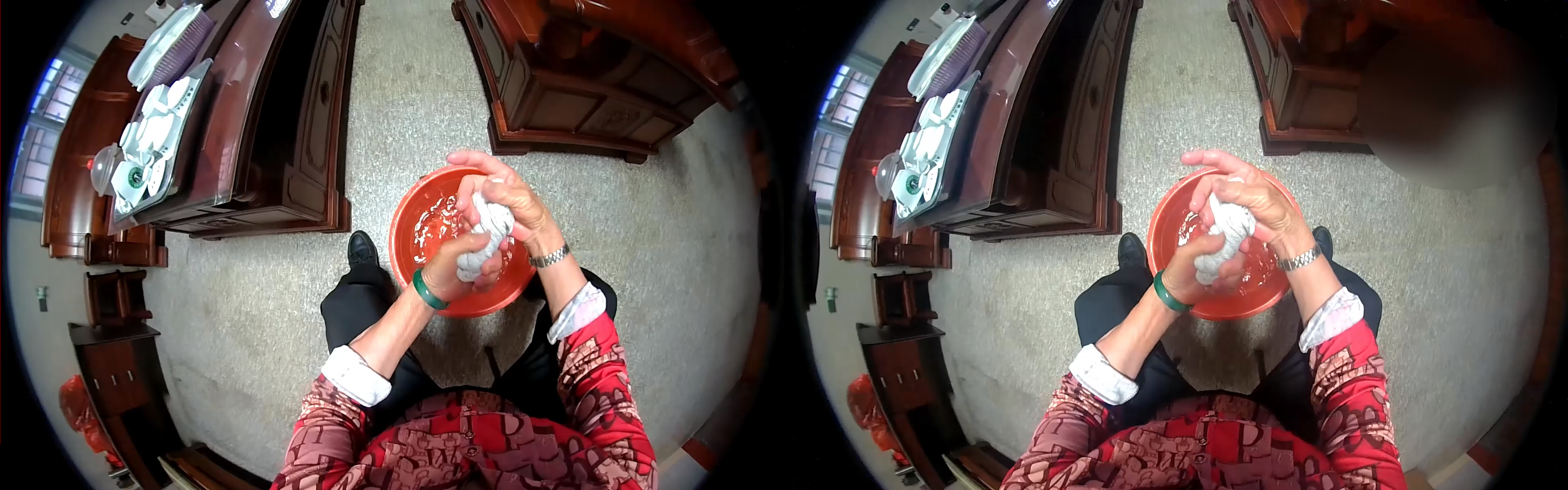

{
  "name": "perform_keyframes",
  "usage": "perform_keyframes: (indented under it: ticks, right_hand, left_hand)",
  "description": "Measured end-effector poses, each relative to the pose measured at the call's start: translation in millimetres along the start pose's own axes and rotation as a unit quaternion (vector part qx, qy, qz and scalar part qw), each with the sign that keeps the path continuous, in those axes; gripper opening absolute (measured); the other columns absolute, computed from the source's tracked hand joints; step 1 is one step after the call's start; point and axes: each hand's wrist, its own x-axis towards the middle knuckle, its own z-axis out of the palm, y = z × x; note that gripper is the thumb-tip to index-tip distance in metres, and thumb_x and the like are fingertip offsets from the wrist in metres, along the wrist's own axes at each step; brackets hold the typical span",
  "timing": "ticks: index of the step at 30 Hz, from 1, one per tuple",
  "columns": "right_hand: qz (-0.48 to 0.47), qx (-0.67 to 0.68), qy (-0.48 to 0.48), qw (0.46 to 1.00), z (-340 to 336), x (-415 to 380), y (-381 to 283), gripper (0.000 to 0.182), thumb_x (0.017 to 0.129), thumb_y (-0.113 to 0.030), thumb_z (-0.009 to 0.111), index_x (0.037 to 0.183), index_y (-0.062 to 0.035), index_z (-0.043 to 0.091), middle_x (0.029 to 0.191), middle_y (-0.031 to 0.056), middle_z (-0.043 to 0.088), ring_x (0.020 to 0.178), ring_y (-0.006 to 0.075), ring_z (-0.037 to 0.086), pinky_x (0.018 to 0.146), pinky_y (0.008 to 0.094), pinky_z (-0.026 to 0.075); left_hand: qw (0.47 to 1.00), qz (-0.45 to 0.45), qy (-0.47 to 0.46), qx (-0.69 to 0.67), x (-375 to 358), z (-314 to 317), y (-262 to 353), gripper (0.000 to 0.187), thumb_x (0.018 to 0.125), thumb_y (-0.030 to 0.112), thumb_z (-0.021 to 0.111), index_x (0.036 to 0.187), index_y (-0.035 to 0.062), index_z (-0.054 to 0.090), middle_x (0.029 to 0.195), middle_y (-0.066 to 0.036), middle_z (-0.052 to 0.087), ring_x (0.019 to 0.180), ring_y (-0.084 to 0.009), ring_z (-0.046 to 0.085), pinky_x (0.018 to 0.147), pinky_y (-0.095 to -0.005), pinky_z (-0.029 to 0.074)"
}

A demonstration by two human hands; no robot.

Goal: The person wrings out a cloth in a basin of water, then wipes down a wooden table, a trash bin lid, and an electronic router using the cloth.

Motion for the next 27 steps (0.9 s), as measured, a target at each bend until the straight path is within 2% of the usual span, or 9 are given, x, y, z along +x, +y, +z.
perform_keyframes:
  ticks: [2,7,9,13,15,19,21,22,27]
  right_hand:
    - [0.051,-0.084,0.097,0.990,8,0,-3,0.040,0.086,-0.013,0.057,0.122,0.0003,0.047,0.075,0.0063,0.061,0.059,0.0090,0.057,0.054,0.0208,0.048]
    - [0.048,-0.143,0.206,0.967,-2,5,32,0.027,0.087,-0.007,0.054,0.114,-0.0044,0.054,0.069,0.0034,0.057,0.050,0.0079,0.052,0.044,0.0217,0.044]
    - [0.042,-0.216,0.283,0.934,-9,10,51,0.024,0.088,-0.007,0.053,0.112,-0.0045,0.054,0.065,0.0025,0.055,0.046,0.0084,0.050,0.041,0.0231,0.042]
    - [0.012,-0.225,0.333,0.916,-8,13,53,0.020,0.090,-0.005,0.049,0.108,-0.0028,0.055,0.067,0.0027,0.053,0.045,0.0079,0.047,0.041,0.0234,0.041]
    - [-0.022,-0.252,0.320,0.913,-14,9,53,0.016,0.089,-0.009,0.052,0.101,-0.0017,0.059,0.068,0.0021,0.055,0.055,0.0088,0.054,0.050,0.0237,0.045]
    - [-0.019,-0.284,0.264,0.921,-7,3,24,0.024,0.091,-0.016,0.053,0.107,0.0004,0.058,0.088,0.0072,0.061,0.077,0.0117,0.060,0.064,0.0235,0.050]
    - [-0.023,-0.159,0.129,0.979,0,-1,3,0.038,0.093,-0.030,0.052,0.114,0.0013,0.056,0.102,0.0133,0.061,0.094,0.0171,0.060,0.075,0.0291,0.052]
    - [0.033,-0.089,0.088,0.992,-6,-3,-5,0.063,0.089,-0.050,0.050,0.127,0.0003,0.045,0.117,0.0194,0.055,0.106,0.0264,0.056,0.083,0.0383,0.052]
    - [0.019,0.109,-0.056,0.992,4,4,7,0.089,0.080,-0.059,0.055,0.138,0.0007,0.025,0.126,0.0243,0.047,0.109,0.0404,0.054,0.084,0.0458,0.052]
  left_hand:
    - [0.999,-0.015,0.037,0.004,1,-1,-1,0.023,0.085,0.027,0.057,0.093,0.0057,0.052,0.058,0.000,0.047,0.044,-0.0103,0.040,0.041,-0.0223,0.030]
    - [0.975,-0.027,0.137,0.173,15,-22,-7,0.016,0.079,0.012,0.062,0.090,0.0046,0.053,0.062,-0.002,0.055,0.045,-0.0109,0.050,0.039,-0.0232,0.036]
    - [0.904,0.017,0.275,0.326,28,-39,-19,0.014,0.077,0.013,0.061,0.085,0.0042,0.053,0.063,-0.003,0.057,0.042,-0.0106,0.050,0.036,-0.0225,0.036]
    - [0.869,0.129,0.295,0.376,24,-30,-16,0.019,0.073,0.013,0.064,0.086,0.0016,0.057,0.069,-0.004,0.060,0.049,-0.0106,0.056,0.041,-0.0241,0.043]
    - [0.834,0.185,0.288,0.433,21,-28,-13,0.024,0.072,0.012,0.066,0.092,0.0007,0.058,0.073,-0.002,0.060,0.059,-0.0095,0.058,0.049,-0.0242,0.046]
    - [0.931,0.120,0.172,0.299,10,-12,-2,0.022,0.078,0.013,0.066,0.095,0.0021,0.057,0.074,0.000,0.058,0.061,-0.0071,0.054,0.051,-0.0227,0.044]
    - [0.975,0.012,0.074,0.211,-1,-3,10,0.028,0.081,0.023,0.061,0.098,0.0022,0.056,0.067,-0.001,0.053,0.055,-0.0092,0.050,0.049,-0.0236,0.040]
    - [0.975,0.013,0.073,0.210,-2,-2,8,0.028,0.081,0.023,0.061,0.098,0.0022,0.056,0.067,-0.001,0.053,0.055,-0.0092,0.050,0.049,-0.0236,0.040]
    - [0.998,0.004,-0.063,-0.009,-3,1,-1,0.042,0.083,0.042,0.050,0.099,0.0030,0.053,0.056,-0.001,0.042,0.046,-0.0134,0.037,0.044,-0.0240,0.029]
